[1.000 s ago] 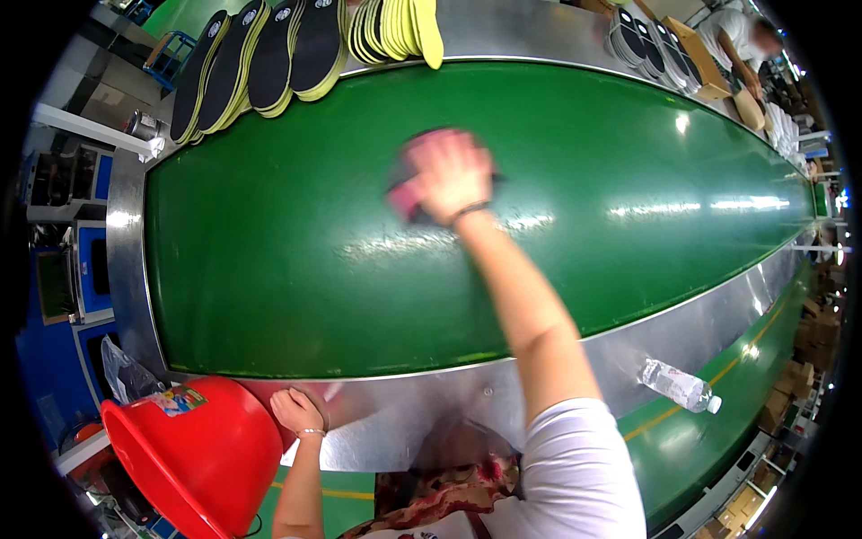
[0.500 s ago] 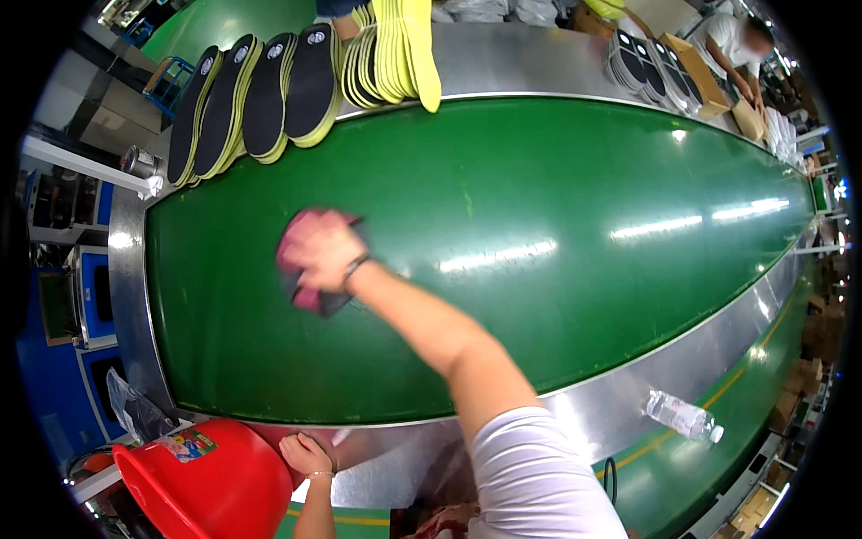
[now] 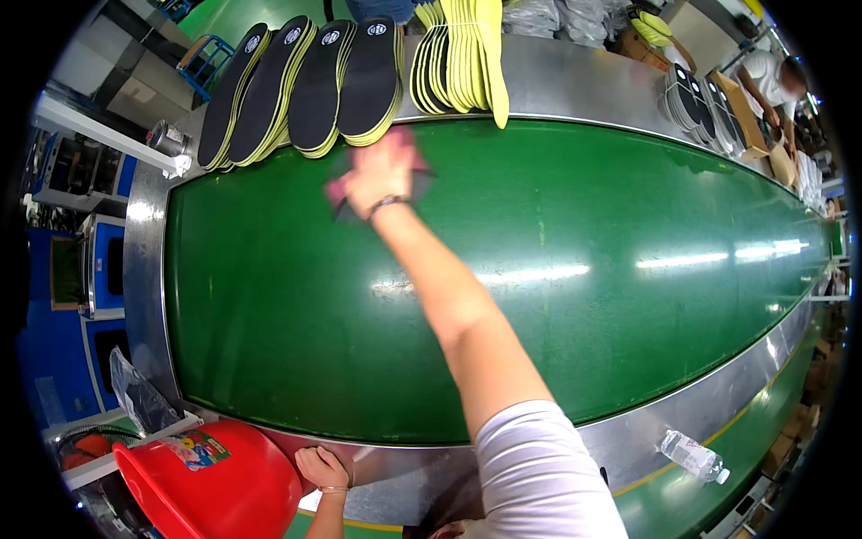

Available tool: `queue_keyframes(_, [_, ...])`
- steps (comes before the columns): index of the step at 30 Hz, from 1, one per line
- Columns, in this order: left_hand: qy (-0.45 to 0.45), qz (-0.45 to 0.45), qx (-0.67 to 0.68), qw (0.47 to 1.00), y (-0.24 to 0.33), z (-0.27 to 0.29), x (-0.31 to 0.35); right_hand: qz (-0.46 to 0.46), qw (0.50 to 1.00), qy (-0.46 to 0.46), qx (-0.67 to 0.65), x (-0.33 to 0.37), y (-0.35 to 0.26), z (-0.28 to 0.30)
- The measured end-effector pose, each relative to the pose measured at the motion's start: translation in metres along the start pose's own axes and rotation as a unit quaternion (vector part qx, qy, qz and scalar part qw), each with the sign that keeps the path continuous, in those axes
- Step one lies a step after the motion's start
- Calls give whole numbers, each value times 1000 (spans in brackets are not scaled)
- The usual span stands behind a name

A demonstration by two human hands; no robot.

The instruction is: The person wipes down a green conveyor belt using a cloth, then rinses the cloth in a red bucket of water and continues wiping the belt.

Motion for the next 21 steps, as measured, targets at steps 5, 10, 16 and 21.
queue_keyframes(5, [2, 25, -16, 1000, -14, 2, 9, 178, 977, -116, -15, 10, -43, 26])
queue_keyframes(10, [-10, 13, -2, 1000, -3, -1, 0, -227, 970, -1, 89, -12, 112, 8])
queue_keyframes(16, [1, 11, 4, 1000, -3, 2, 2, 64, 995, -81, 5, -33, -99, -26])
queue_keyframes(21, [15, 7, -4, 1000, -2, 5, -6, 197, 975, -89, -51, -45, -117, -25])
Point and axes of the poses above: each hand's wrist, its own x-axis away from the middle knuckle, its own z-axis out of the back of the hand, y = z × x, the point moved 10 cm from there along -x, towards the middle knuckle, and after that the axes turned 4 degrees about z, right-handed, at the moved point
